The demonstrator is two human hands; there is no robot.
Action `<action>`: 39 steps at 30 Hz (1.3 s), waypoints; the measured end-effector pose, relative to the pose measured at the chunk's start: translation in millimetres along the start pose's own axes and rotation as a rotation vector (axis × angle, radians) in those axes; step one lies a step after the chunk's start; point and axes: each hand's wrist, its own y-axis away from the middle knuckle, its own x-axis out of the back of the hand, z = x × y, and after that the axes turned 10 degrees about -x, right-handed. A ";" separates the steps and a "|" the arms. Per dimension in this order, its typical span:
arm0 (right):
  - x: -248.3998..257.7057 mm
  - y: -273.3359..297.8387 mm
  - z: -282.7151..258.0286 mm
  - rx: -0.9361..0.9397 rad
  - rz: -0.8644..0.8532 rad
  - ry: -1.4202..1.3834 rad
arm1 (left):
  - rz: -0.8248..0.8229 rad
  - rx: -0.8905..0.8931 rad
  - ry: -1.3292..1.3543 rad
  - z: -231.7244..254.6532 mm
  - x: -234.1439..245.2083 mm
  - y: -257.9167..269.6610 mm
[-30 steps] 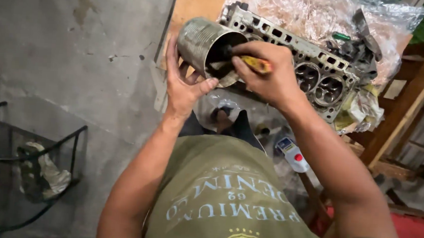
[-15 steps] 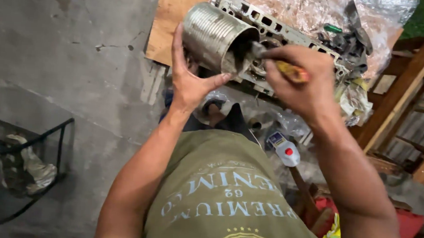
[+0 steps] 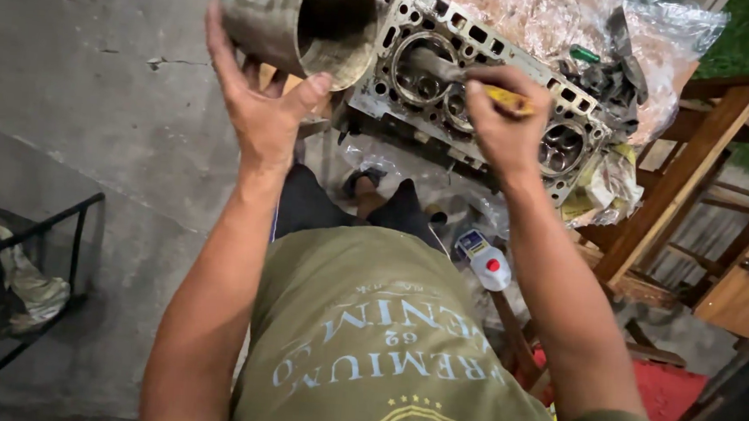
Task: Cleaning an engine cylinder head by applying liquid with a brush
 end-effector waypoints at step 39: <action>-21.4 -43.2 -91.2 -0.355 -0.389 0.907 | -0.030 0.056 0.049 6.4 72.5 -22.8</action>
